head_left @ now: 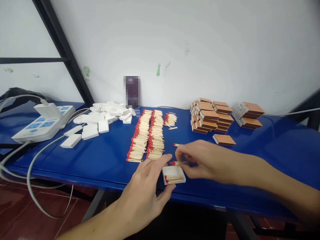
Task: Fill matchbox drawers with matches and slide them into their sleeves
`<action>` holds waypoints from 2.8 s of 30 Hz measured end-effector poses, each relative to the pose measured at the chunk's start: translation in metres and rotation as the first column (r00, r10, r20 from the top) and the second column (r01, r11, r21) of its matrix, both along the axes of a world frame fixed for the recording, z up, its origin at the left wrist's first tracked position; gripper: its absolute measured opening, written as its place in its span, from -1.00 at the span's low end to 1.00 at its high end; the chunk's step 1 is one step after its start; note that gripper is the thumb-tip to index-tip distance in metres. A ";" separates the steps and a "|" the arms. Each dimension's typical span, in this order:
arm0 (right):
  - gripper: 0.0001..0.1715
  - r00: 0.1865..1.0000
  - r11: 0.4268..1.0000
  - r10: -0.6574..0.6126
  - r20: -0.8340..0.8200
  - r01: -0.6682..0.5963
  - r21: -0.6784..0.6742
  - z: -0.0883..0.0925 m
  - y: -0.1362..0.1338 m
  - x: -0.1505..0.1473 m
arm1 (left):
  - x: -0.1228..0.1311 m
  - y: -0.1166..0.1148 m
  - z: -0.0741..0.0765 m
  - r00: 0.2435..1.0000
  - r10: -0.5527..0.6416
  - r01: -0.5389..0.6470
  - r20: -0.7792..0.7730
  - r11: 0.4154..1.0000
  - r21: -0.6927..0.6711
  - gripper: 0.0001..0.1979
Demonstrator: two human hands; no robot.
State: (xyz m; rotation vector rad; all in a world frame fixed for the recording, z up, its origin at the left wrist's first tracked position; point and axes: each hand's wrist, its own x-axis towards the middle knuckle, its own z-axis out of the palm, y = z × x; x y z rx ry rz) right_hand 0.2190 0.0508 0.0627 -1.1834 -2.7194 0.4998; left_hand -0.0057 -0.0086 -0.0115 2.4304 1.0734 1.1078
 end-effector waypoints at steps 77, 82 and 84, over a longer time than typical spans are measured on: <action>-0.73 0.989 0.999 0.036 -0.140 -0.041 -0.029 -0.009 0.000 -0.001 | -0.002 0.002 0.005 0.992 -0.122 0.122 -0.029 0.993 -0.010 -0.72; -0.66 0.983 0.958 -0.177 -0.037 0.181 0.221 -0.021 0.028 0.015 | -0.001 0.003 0.004 0.993 -0.104 0.105 -0.055 0.994 0.014 -0.74; -0.65 0.982 0.967 -0.188 0.017 0.182 0.180 -0.024 0.035 0.018 | -0.002 0.003 0.004 0.993 -0.102 0.103 -0.066 0.994 0.018 -0.73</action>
